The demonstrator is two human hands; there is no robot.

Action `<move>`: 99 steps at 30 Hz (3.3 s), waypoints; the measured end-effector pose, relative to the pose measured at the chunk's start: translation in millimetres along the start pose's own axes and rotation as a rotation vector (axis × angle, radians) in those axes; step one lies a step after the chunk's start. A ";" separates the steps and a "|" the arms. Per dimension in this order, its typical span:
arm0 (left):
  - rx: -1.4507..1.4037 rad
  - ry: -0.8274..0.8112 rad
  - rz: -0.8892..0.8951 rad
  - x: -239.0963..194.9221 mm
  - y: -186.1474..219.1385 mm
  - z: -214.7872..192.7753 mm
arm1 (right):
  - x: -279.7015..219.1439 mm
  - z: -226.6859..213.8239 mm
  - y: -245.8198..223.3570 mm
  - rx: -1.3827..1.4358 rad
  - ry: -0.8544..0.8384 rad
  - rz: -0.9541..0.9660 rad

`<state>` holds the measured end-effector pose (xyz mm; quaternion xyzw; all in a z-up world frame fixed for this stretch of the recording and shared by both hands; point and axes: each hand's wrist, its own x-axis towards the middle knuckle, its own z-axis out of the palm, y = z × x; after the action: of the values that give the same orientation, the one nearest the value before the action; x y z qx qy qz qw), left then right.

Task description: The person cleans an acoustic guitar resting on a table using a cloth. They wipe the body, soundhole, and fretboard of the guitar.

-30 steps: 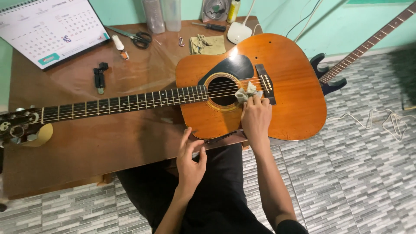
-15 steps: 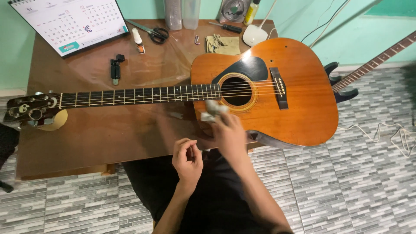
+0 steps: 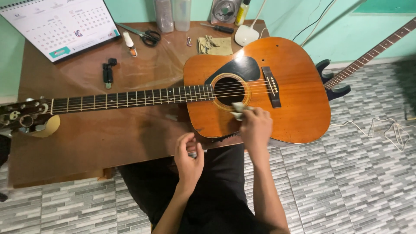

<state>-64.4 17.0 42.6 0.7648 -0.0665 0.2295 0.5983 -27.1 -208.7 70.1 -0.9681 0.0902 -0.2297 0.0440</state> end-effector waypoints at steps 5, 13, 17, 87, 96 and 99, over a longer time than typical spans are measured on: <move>-0.054 -0.136 -0.145 -1.7 -1.6 -4.0 | -3.4 11.5 -26.9 0.032 0.032 0.066; -0.104 0.022 -0.194 -12.5 -31.9 -5.5 | 17.2 42.8 -132.6 0.323 -0.012 -0.367; 0.021 0.051 -0.069 20.1 0.8 -11.8 | -19.8 -1.3 -108.0 0.336 0.055 -0.335; 0.291 -0.025 0.204 3.3 -1.0 38.4 | 295.9 71.0 221.8 0.130 -0.536 0.325; 0.202 -0.023 0.228 2.6 -3.2 38.8 | 192.9 59.4 329.6 0.046 -0.360 0.257; 0.214 -0.049 0.232 2.1 -4.3 38.0 | 147.4 23.4 314.5 0.033 -0.364 0.331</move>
<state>-50.6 -17.4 32.9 0.8167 -0.1442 0.2839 0.4813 64.4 -544.5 73.8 -0.9646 0.2347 -0.0426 0.1122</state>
